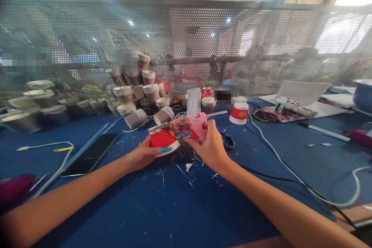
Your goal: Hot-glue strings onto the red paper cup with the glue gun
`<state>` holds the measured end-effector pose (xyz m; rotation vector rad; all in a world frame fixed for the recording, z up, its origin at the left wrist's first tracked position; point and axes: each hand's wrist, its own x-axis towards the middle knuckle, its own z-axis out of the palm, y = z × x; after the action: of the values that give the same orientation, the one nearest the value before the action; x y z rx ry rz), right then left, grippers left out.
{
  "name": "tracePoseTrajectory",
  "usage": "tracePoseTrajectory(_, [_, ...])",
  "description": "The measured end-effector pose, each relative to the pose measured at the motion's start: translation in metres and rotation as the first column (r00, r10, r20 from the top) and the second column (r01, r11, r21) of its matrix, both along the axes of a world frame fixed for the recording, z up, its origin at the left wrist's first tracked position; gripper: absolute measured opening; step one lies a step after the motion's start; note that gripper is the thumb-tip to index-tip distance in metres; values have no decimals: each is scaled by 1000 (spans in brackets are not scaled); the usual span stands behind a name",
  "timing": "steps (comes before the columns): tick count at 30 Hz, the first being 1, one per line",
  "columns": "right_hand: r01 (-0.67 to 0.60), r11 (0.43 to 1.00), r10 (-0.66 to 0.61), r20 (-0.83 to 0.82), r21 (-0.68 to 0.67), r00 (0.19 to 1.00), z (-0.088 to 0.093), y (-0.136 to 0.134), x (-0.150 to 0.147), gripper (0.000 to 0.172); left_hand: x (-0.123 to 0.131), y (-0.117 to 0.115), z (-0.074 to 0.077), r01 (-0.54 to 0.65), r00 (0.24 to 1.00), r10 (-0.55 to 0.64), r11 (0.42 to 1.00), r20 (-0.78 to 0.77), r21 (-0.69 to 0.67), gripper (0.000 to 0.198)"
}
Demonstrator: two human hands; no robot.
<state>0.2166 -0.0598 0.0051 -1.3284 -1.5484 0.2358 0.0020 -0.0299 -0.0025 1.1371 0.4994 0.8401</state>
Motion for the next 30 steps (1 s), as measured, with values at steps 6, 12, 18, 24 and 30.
tracePoseTrajectory(6, [-6, 1000, 6, -3, -25, 1000, 1, 1, 0, 48, -1, 0, 0, -15, 1000, 15, 999, -6, -32, 50])
tracePoseTrajectory(12, [-9, 1000, 9, -7, -11, 1000, 1, 2, 2, 47, -3, 1, -2, 10, 1000, -10, 999, 5, -38, 45])
tracePoseTrajectory(18, [-14, 1000, 14, 0, 6, 1000, 0, 3, 3, 45, -2, 2, -3, 12, 1000, -12, 999, 16, -38, 42])
tracePoseTrajectory(24, [-23, 1000, 23, -6, -12, 1000, -1, 4, 3, 46, -2, 1, -1, 14, 1000, -13, 999, 23, -52, 43])
tracePoseTrajectory(30, [-20, 1000, 20, -11, -16, 1000, -2, 6, 5, 45, -3, 2, -2, 23, 999, -20, 997, 34, -69, 43])
